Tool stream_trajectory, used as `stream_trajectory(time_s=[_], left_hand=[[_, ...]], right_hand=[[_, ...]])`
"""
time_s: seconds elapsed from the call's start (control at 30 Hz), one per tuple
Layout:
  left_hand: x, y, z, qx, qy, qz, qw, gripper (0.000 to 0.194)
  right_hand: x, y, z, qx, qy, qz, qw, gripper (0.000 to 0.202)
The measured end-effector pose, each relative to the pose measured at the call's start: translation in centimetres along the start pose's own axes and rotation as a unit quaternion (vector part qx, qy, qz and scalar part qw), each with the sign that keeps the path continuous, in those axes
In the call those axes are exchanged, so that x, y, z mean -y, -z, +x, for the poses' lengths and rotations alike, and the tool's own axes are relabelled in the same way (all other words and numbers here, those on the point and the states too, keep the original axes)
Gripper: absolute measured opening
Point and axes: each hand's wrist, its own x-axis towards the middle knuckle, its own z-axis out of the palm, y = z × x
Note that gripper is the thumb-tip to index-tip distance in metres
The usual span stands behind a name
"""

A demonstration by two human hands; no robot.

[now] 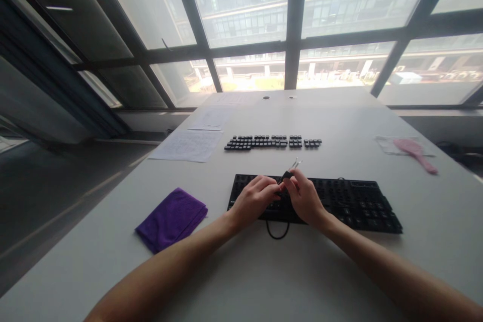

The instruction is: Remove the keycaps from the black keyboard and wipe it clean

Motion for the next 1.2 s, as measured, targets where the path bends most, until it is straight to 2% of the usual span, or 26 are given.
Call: stream_trajectory(time_s=[0.13,0.23,0.3,0.37,0.47,0.53,0.63,0.7,0.8,0.97,1.2], left_hand=[[-0.6,0.3,0.4,-0.027,0.038,0.004,0.999,0.014],[0.3,1.1,1.3,-0.054,0.076,-0.024,0.995,0.014],[2.3,1.8,2.3,-0.061,0.106,-0.042,0.992,0.011],[5.4,2.4,3.4,-0.063,0.134,-0.042,0.988,0.008],[10.3,2.5,4.7,-0.075,0.165,0.036,0.983,0.008],[12.9,2.1,5.2,-0.049,0.161,0.089,0.982,0.007],[15.1,1.5,5.5,-0.011,0.139,0.131,0.981,0.007],[15.8,1.3,5.4,-0.005,0.125,0.139,0.982,0.007],[16.5,1.1,5.3,-0.029,0.108,0.156,0.981,0.006],[17.4,0.7,5.3,-0.067,0.131,0.201,0.968,0.006],[17.9,0.3,5.6,-0.09,0.146,0.202,0.964,0.005]], right_hand=[[0.0,0.0,0.2,-0.022,-0.02,0.021,0.999,0.012],[-0.1,0.0,0.4,-0.04,-0.044,0.042,0.997,0.014],[-0.1,0.0,0.5,-0.041,-0.05,0.049,0.997,0.014],[-0.1,-0.1,0.5,-0.035,-0.048,0.052,0.997,0.014],[-0.2,-0.2,0.4,-0.03,-0.047,0.054,0.997,0.014],[-0.2,-0.2,0.4,-0.032,-0.048,0.053,0.997,0.014],[-0.3,-0.2,0.4,-0.029,-0.048,0.051,0.997,0.014],[-0.2,-0.2,0.4,-0.024,-0.049,0.051,0.997,0.013],[-0.2,-0.1,0.5,-0.024,-0.056,0.052,0.997,0.013],[-0.1,-0.2,0.5,-0.017,-0.058,0.048,0.997,0.014],[-0.2,-0.1,0.4,-0.015,-0.06,0.054,0.997,0.014]])
